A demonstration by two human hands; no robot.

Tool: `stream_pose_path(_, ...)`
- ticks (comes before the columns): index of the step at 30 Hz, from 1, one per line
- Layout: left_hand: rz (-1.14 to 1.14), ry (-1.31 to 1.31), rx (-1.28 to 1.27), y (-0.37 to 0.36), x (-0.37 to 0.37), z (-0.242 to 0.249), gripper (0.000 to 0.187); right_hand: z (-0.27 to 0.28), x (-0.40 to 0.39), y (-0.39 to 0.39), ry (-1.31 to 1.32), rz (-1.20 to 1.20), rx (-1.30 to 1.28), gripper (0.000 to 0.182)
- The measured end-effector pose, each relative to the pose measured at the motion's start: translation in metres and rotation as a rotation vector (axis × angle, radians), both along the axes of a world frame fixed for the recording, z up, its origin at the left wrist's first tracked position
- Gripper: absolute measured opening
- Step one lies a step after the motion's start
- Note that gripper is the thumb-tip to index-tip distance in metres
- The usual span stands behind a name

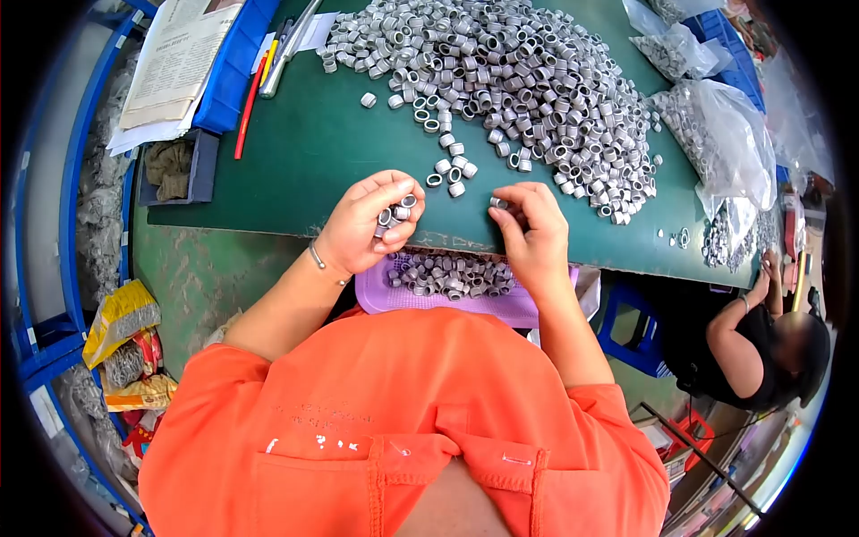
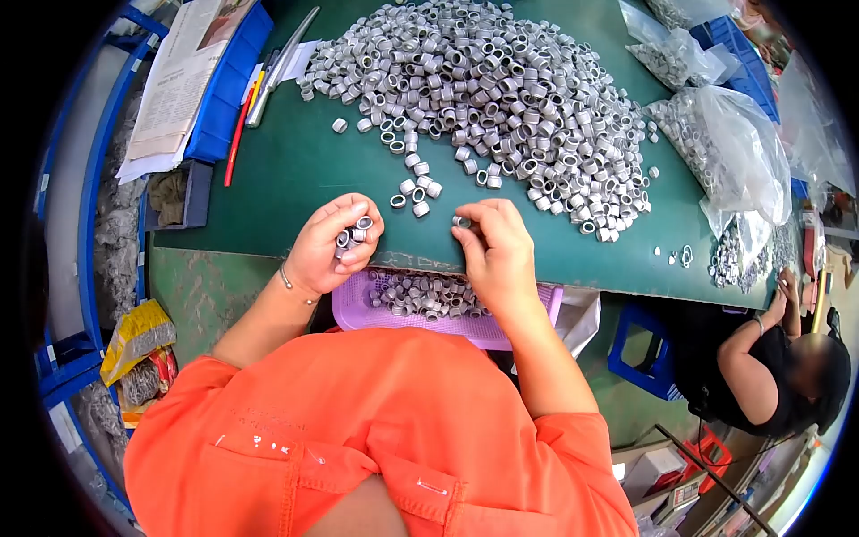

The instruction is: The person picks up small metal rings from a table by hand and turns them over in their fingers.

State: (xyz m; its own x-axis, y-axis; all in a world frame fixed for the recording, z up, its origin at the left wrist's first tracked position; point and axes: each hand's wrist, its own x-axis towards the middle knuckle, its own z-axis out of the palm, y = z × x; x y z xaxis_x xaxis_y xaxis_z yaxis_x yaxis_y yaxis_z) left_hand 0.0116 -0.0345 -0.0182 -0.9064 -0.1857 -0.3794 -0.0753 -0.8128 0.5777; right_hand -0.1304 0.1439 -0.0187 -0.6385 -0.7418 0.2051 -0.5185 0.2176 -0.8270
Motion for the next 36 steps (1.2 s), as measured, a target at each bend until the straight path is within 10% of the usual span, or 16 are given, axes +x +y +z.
stream_pose_path(7,-0.004,-0.004,0.003,0.000,0.000,-0.001,0.019,0.005,0.002,0.007,-1.281,0.127,-0.393,0.020)
stream_pose_path(18,0.003,-0.009,-0.011,0.000,0.000,0.000,0.019,0.006,0.004,0.013,-1.332,0.155,-0.457,0.017)
stream_pose_path(24,-0.010,-0.004,0.001,0.000,-0.001,0.000,0.019,0.002,0.008,-0.012,0.029,0.205,-0.110,0.019)
stream_pose_path(29,0.010,-0.005,0.010,0.001,0.000,0.000,0.019,-0.007,0.009,-0.034,0.383,0.134,-0.047,0.027)
stream_pose_path(36,0.006,-0.004,0.018,0.001,-0.002,-0.002,0.020,-0.008,-0.005,-0.012,-1.084,0.295,-0.256,0.035)
